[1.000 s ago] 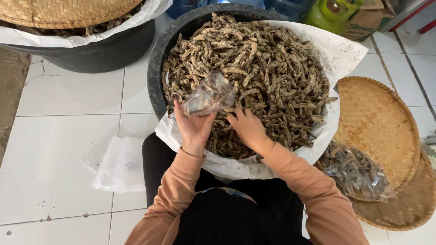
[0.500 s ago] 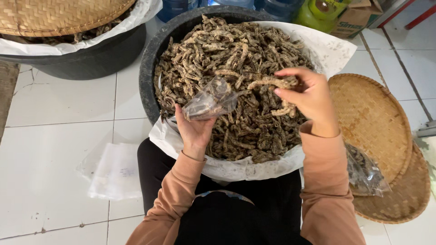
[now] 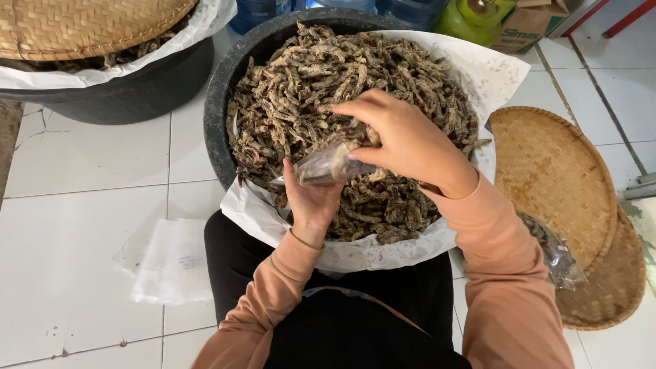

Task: The person sits on the floor with a large basin of dried fish on their lap and packs pieces one at a time into a small clear plastic bag. They pick individual dried fish from the basin, place them into the bag, and set filled bags on a woven tray beside them.

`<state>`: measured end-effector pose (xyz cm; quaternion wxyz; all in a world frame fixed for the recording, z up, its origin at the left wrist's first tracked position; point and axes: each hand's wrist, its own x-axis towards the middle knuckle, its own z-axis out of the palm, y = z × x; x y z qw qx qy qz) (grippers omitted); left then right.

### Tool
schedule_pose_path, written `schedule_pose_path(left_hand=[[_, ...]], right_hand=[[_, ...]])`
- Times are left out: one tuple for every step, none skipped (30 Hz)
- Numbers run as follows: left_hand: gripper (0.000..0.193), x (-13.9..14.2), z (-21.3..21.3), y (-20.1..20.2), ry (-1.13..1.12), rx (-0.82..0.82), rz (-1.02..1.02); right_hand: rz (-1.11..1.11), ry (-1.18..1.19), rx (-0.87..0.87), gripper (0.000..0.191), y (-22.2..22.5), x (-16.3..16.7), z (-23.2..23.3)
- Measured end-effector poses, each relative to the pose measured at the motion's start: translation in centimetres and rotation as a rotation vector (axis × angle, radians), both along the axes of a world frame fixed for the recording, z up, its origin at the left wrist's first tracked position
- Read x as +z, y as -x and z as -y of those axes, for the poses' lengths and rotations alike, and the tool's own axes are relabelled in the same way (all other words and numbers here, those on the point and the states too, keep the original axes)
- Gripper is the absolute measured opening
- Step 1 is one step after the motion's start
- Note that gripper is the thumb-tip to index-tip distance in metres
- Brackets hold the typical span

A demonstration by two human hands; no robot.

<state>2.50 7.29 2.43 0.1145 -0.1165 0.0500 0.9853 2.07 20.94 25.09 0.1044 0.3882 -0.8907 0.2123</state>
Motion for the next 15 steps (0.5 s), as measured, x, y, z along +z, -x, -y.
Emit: schedule_pose_path(left_hand=[[0.085,-0.1,0.0,0.0,-0.027,0.003,0.0],[0.085,-0.2,0.1,0.0,-0.054,0.008,0.0],[0.083,-0.4,0.3,0.1,-0.034,0.024,0.041],[0.082,-0.5,0.6,0.2,-0.014,0.04,0.082],[0.08,-0.6,0.8,0.3,0.005,0.055,0.123],[0.081,-0.8,1.0,0.5,0.0,0.062,0.123],[0.081,-0.9,1.1,0.6,-0.004,0.067,0.124],[0.082,-0.9,1.1,0.7,-0.007,0.071,0.124],[0.082,-1.0,0.9,0.7,-0.013,0.071,0.125],[0.083,-1.0,0.7,0.8,-0.019,0.069,0.126],[0.084,-1.0,0.4,0.7,-0.024,0.067,0.128],[0.083,-1.0,0.1,0.7,-0.024,0.061,0.087],[0.083,-1.0,-0.2,0.6,-0.025,0.056,0.048],[0.083,-1.0,-0.4,0.6,-0.024,0.054,0.006],[0.083,-1.0,-0.4,0.6,-0.03,0.051,0.009]], right_hand=[[0.041,0.053,-0.019,0.048,0.1,0.2,-0.1],[0.082,0.105,-0.037,0.038,0.3,0.3,-0.4],[0.125,0.157,-0.053,0.029,0.4,0.3,-0.8],[0.123,0.295,-0.089,0.023,0.4,0.3,-1.3],[0.121,0.432,-0.126,0.018,0.4,0.1,-1.9],[0.119,0.57,-0.162,0.014,0.5,-0.4,-2.3],[0.03,0.617,-0.18,0.015,0.4,-1.2,-2.5],[-0.061,0.663,-0.197,0.018,0.4,-2.1,-2.5],[-0.155,0.708,-0.213,0.02,0.4,-3.0,-2.5],[-0.266,0.648,-0.221,0.022,0.5,-3.9,-2.1],[-0.377,0.587,-0.23,0.023,0.8,-5.0,-1.5],[-0.486,0.525,-0.236,0.025,1.0,-6.0,-0.8],[-0.441,0.535,-0.252,0.024,1.0,-7.0,0.1],[-0.396,0.548,-0.265,0.023,1.1,-7.9,1.1],[-0.349,0.56,-0.278,0.022,1.0,-8.5,1.7]])
